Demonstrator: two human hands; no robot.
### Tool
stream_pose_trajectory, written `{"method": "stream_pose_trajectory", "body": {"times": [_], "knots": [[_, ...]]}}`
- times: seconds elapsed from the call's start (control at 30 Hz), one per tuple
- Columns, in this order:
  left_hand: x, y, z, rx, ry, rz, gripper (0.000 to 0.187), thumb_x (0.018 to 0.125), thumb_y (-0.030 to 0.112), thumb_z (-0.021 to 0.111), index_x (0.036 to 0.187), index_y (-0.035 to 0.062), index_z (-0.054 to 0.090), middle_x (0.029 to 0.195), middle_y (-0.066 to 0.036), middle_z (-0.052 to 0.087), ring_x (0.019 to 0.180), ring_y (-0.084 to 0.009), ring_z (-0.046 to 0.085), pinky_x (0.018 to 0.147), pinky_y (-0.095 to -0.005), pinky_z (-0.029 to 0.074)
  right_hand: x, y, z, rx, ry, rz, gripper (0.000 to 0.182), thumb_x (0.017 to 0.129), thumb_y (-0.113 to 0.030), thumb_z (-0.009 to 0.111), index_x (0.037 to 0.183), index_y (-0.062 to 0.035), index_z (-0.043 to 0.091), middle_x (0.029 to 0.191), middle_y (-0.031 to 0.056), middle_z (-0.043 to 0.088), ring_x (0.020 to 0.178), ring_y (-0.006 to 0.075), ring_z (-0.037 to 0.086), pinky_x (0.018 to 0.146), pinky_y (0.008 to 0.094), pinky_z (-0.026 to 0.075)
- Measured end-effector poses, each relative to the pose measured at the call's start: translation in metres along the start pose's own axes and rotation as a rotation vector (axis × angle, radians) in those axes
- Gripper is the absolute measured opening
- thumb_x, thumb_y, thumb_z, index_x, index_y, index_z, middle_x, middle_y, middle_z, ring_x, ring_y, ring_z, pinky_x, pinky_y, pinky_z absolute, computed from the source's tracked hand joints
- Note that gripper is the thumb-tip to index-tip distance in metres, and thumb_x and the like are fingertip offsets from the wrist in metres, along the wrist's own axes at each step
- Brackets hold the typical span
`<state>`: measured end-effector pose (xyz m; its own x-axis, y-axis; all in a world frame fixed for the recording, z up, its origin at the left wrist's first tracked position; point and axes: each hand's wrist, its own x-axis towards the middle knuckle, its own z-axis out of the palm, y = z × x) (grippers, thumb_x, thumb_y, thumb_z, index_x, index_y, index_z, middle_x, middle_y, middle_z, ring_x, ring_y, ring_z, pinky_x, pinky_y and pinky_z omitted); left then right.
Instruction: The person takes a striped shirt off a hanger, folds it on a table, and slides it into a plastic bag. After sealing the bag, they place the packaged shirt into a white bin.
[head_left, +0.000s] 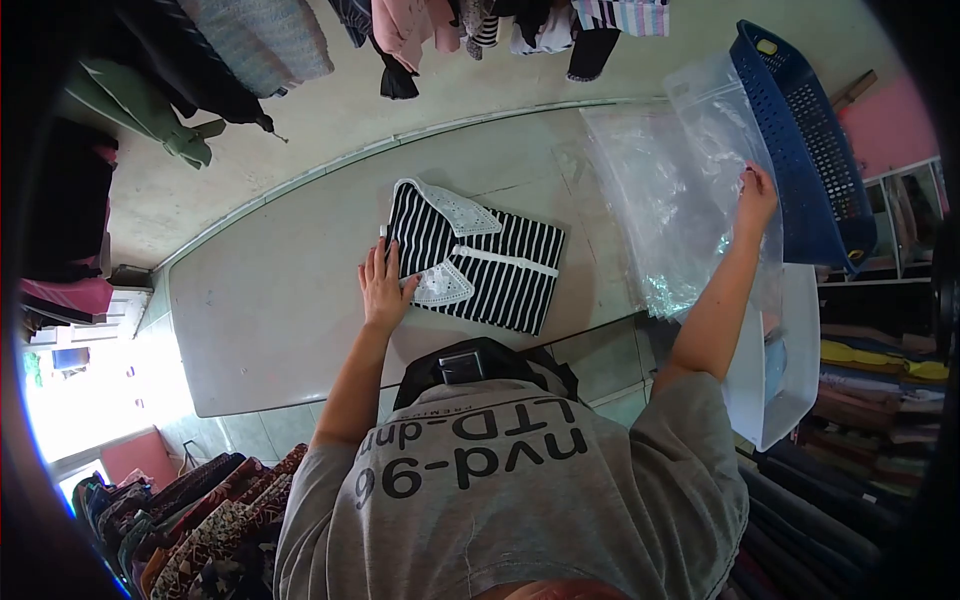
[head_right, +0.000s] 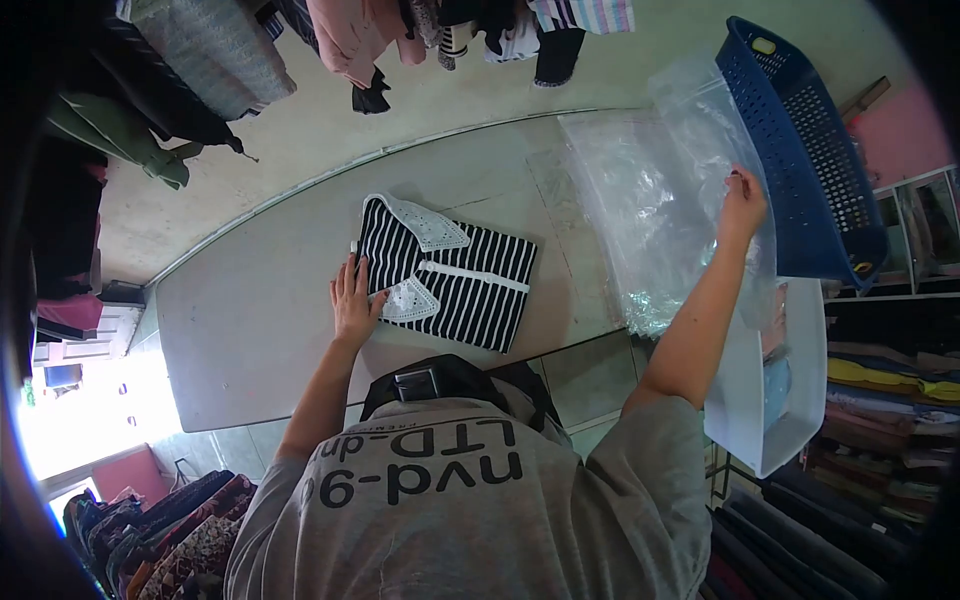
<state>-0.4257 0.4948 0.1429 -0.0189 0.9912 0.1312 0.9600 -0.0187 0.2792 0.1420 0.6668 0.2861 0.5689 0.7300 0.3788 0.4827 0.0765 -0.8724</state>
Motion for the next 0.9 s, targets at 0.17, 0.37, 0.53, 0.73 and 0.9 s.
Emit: {"method": "stream_pose_trajectory", "body": {"times": [0.17,0.37,0.53,0.73,0.9], "knots": [[-0.003,0.0,0.0,-0.027,-0.02,-0.021,0.07,0.08,0.039,0.057,0.136,0.0087,0.03,0.142,-0.012,0.025,0.128,-0.0341,0.025,0.102,-0.0546,0.019,-0.043,-0.071,0.005,0.415,-0.067,0.176,0.021,0.084,-0.006,0.054,0.102,-0.003,0.063,0.079,-0.001,0.057,0.06,0.0022,0.042,0.05,0.016,0.033],[0.0,0.0,-0.007,0.02,-0.051,-0.176,0.055,0.084,0.037,0.052,0.133,0.0161,0.039,0.139,-0.009,0.032,0.128,-0.0354,0.026,0.103,-0.051,0.018,-0.178,-0.092,0.084,0.225,-0.724,-0.032,0.027,0.084,-0.004,0.053,0.11,-0.0042,0.06,0.102,0.0044,0.063,0.09,0.0129,0.059,0.077,0.0246,0.046],[0.007,0.009,-0.036,-0.593,0.199,0.0,0.051,0.085,0.024,0.055,0.132,0.0121,0.041,0.129,-0.012,0.045,0.117,-0.0322,0.041,0.097,-0.041,0.033,-0.281,-0.11,0.132,0.09,-1.094,-0.403,0.025,0.078,-0.005,0.056,0.102,-0.0095,0.062,0.085,0.0111,0.059,0.072,0.0258,0.059,0.065,0.0341,0.047],[0.001,0.041,-0.039,-1.38,-0.027,-0.191,0.047,0.089,0.022,0.049,0.132,0.0039,0.038,0.128,-0.012,0.046,0.114,-0.0219,0.045,0.09,-0.0325,0.039,-0.34,-0.123,0.153,-0.063,-1.33,-0.664,0.03,0.075,-0.008,0.057,0.103,-0.0147,0.063,0.088,0.0075,0.06,0.078,0.0274,0.06,0.067,0.0369,0.049],[-0.012,0.0,-0.041,-1.837,-0.072,-0.457,0.05,0.094,0.032,0.036,0.136,0.0053,0.03,0.133,-0.012,0.041,0.117,-0.025,0.045,0.094,-0.038,0.04,-0.364,-0.131,0.161,-0.11,-1.323,-0.673,0.028,0.075,-0.009,0.055,0.1,-0.0147,0.064,0.086,0.0081,0.06,0.08,0.0269,0.061,0.066,0.0372,0.05]]}}
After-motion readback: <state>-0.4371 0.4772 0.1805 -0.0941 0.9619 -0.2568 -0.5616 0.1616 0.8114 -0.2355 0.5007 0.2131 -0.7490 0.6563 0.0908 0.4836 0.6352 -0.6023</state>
